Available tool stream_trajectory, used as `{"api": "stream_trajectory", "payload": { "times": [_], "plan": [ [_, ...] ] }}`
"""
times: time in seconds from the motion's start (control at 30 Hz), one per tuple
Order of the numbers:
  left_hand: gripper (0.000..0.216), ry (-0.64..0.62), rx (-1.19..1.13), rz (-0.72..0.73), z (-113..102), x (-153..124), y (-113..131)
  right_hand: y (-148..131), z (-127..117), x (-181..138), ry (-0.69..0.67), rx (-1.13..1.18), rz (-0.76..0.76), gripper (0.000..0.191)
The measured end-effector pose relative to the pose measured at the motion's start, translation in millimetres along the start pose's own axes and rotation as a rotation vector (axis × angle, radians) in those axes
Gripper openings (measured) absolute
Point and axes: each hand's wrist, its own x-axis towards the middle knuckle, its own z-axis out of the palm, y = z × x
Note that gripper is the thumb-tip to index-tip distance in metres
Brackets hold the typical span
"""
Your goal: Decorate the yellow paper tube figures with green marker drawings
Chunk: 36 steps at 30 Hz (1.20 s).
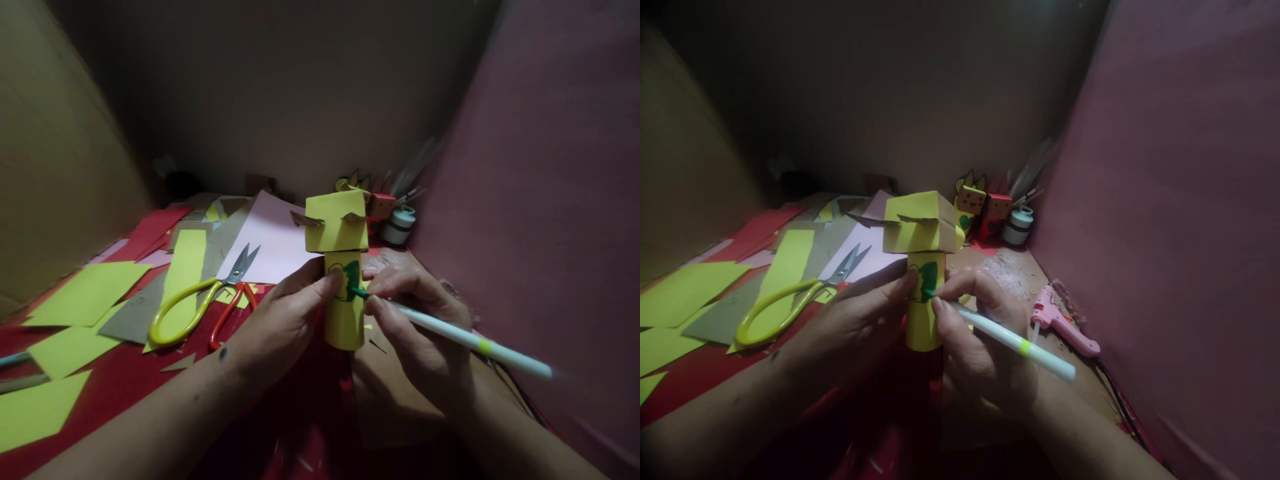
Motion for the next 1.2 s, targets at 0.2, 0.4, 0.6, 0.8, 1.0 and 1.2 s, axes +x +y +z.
{"api": "stream_trajectory", "payload": {
  "times": [0.2,0.4,0.6,0.8,1.0,1.2],
  "plan": [
    [0.026,0.019,0.08,0.019,-0.1,-2.9,1.7,3.3,-0.2,1.1,0.021,-0.01,-0.057,0.014],
    [0.025,0.001,0.076,0.03,-0.5,-2.7,3.8,0.9,0.9,1.6,0.005,-0.015,-0.038,0.015],
    [0.027,0.011,0.018,0.001,-0.6,-2.0,1.4,-3.0,2.2,1.4,-0.013,-0.021,-0.009,0.018],
    [0.027,0.007,0.032,-0.011,-2.0,-2.8,1.1,-2.1,2.3,1.2,-0.024,0.02,-0.002,0.018],
    [0.028,-0.019,-0.024,-0.033,-1.1,-3.1,1.0,-1.6,-0.5,2.0,-0.047,0.003,-0.021,0.019],
    [0.027,-0.015,0.02,-0.02,-2.2,-3.0,1.3,0.4,-1.0,3.2,-0.051,0.045,-0.04,0.016]
  ]
}}
